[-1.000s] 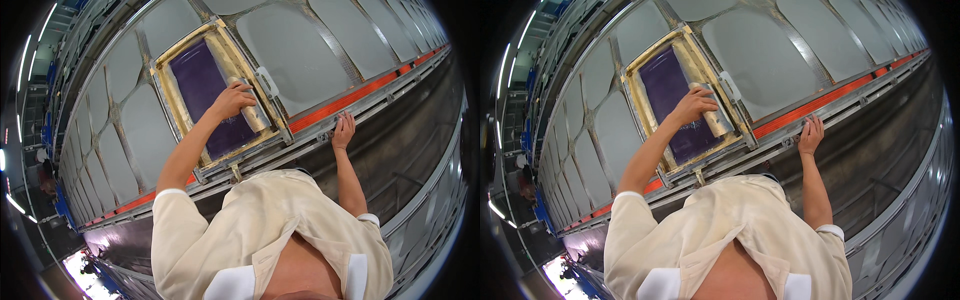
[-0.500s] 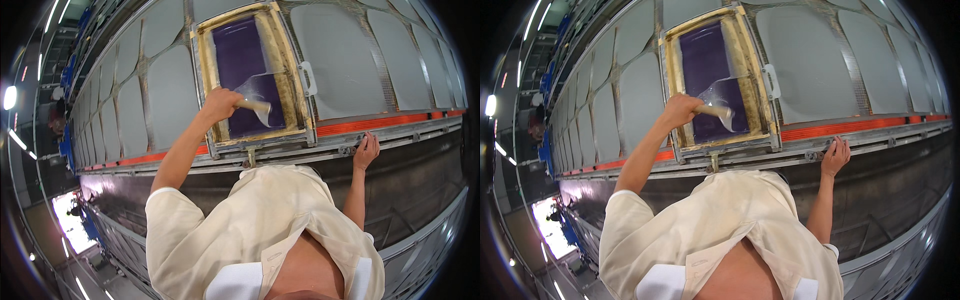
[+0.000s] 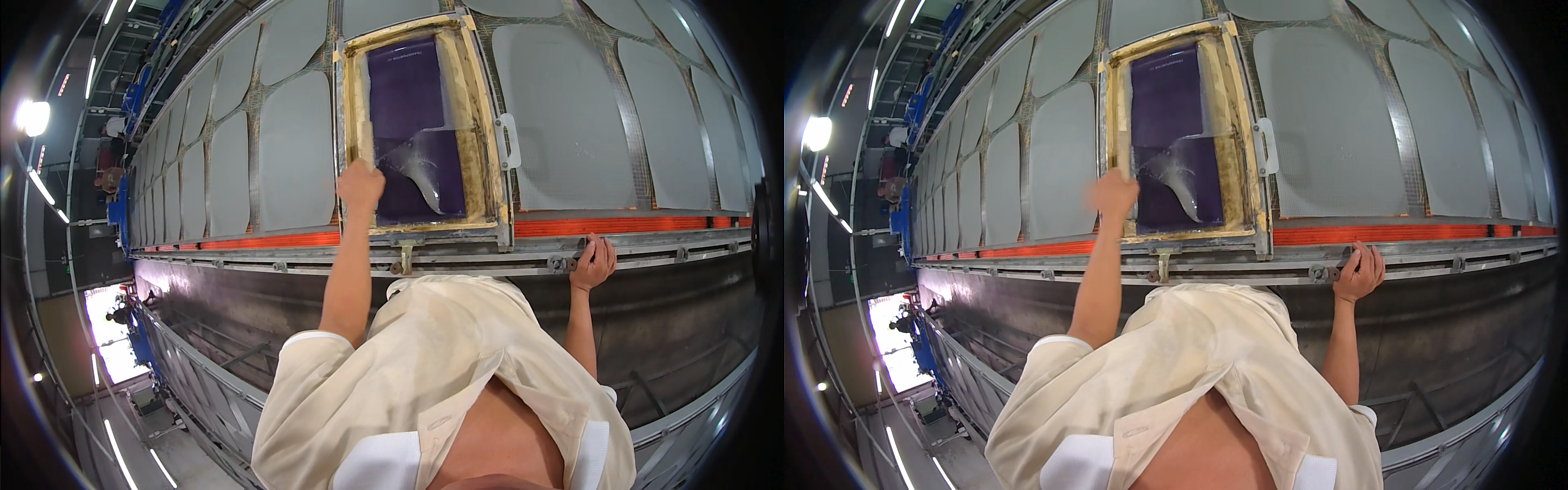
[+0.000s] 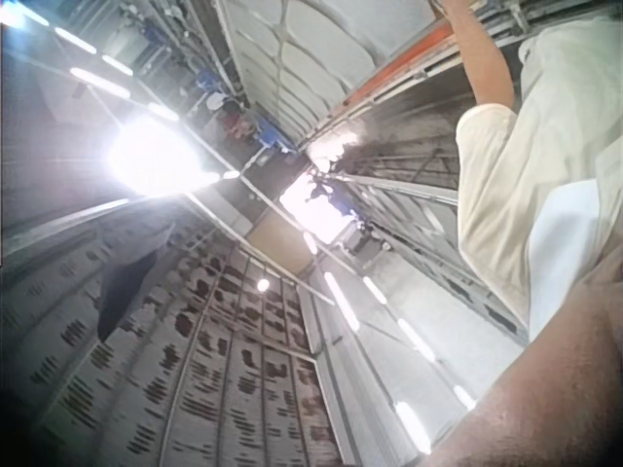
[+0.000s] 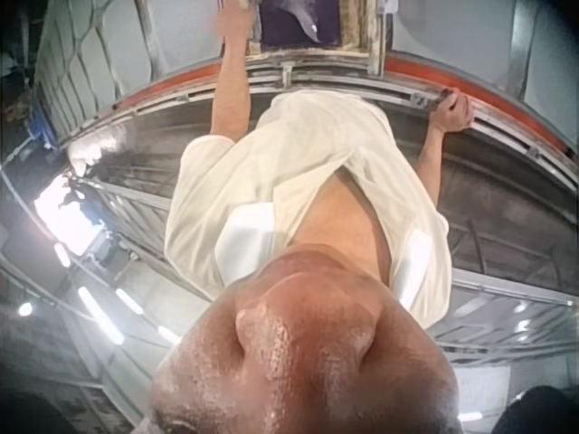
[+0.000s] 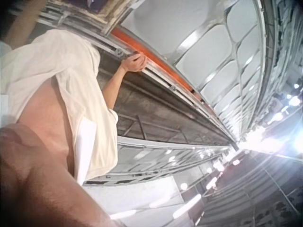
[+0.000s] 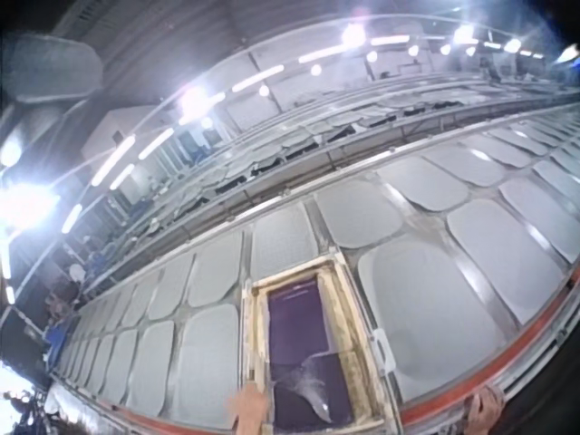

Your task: The person uses a squeegee to spread purple ink across a screen-printing frame mounted on a conveyor. Another person pours a clear liquid onto the screen near the end, and the wearer spreads it with the squeegee.

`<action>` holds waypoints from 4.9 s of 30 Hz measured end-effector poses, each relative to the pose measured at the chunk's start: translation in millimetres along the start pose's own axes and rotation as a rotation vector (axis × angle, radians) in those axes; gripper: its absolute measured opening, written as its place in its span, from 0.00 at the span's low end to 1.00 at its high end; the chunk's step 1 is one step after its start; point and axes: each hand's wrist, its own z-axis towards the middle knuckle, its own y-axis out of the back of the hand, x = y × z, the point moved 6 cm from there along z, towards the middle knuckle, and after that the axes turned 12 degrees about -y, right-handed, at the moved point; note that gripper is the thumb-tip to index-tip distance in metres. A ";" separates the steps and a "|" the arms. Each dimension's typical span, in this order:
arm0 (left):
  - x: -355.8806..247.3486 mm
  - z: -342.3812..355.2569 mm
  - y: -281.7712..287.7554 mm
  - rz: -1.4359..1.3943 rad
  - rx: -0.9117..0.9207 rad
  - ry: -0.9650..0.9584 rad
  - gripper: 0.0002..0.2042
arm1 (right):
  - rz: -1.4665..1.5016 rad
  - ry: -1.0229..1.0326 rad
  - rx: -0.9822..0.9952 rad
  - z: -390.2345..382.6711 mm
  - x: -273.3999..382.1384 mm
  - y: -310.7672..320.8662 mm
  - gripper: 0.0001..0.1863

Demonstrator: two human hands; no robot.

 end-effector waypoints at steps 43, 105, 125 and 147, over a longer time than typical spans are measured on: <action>-100.8 318.6 13.3 -0.235 0.056 -0.994 0.10 | -0.135 -0.050 0.199 12.1 9.7 7.7 0.11; -116.4 345.7 -16.4 -0.003 0.046 -1.072 0.16 | -0.043 0.024 0.220 15.3 8.1 3.4 0.16; -50.0 -57.6 3.7 -0.259 -0.073 -0.859 0.18 | 0.282 -0.302 0.651 108.7 211.0 -219.7 0.22; 307.0 -39.2 53.0 -0.166 0.058 -0.789 0.21 | 0.837 -0.477 0.719 -157.1 510.4 -256.0 0.15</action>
